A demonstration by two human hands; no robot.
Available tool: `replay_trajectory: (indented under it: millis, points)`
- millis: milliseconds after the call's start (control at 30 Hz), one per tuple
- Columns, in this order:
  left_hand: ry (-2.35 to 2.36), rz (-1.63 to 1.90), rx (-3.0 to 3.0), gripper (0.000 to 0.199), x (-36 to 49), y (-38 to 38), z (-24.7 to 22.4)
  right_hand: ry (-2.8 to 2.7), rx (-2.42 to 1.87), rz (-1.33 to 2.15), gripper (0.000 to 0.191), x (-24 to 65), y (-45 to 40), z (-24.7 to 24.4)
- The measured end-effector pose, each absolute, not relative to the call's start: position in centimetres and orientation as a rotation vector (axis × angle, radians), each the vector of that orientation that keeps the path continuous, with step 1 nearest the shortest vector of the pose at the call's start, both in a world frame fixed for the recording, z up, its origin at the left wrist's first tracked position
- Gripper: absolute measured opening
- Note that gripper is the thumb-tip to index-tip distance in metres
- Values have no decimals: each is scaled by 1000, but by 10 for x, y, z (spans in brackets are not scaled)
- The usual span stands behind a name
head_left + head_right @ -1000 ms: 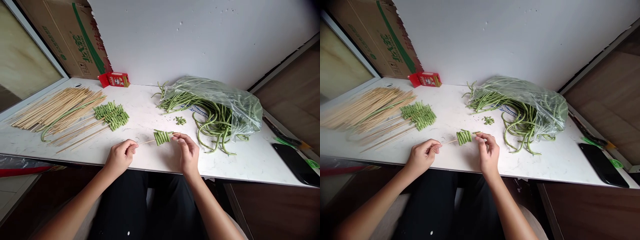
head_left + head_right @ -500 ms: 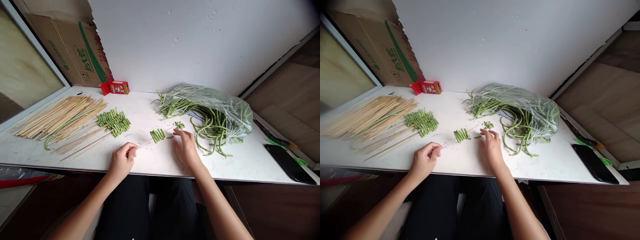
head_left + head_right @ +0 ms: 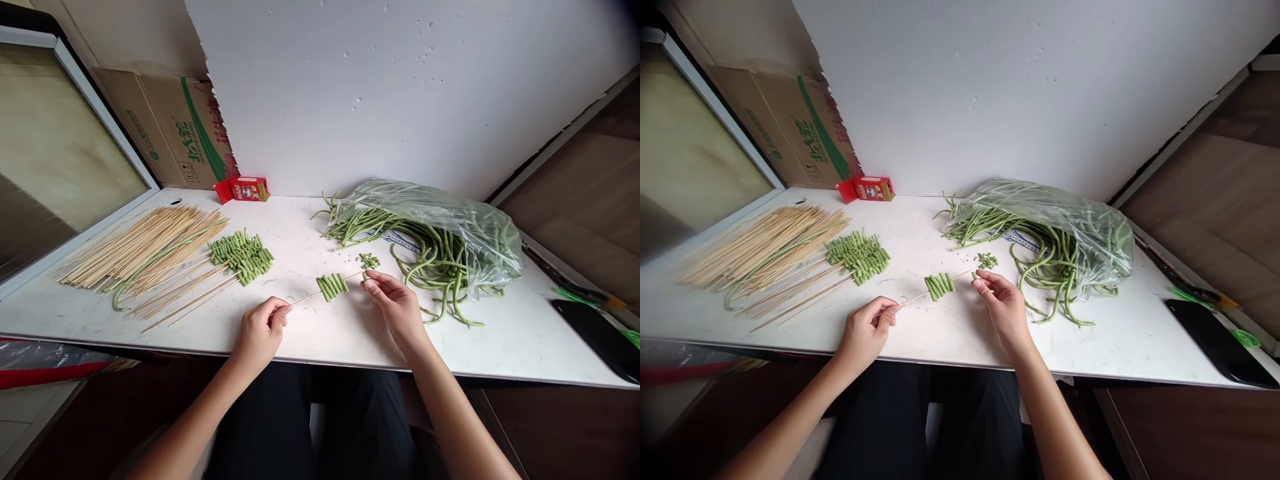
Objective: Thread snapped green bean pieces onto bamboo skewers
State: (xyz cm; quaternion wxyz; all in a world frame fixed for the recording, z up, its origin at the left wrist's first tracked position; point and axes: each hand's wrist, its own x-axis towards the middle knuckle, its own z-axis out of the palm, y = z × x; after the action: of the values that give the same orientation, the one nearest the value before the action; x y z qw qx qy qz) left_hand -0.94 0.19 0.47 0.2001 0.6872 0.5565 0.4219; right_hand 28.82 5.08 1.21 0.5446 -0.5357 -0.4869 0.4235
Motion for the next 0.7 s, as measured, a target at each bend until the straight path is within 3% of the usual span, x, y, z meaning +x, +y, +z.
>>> replay_trajectory:
  millis: [200, 700]
  points:
    - [1542, 1142, 2030, 23, -11, 1, -1, -962, -1077, 1144, 29, 286, 39, 8]
    - [1586, 1120, 2120, 25, -11, 1, -2, -1004, -1101, 1148, 34, 286, 35, 7]
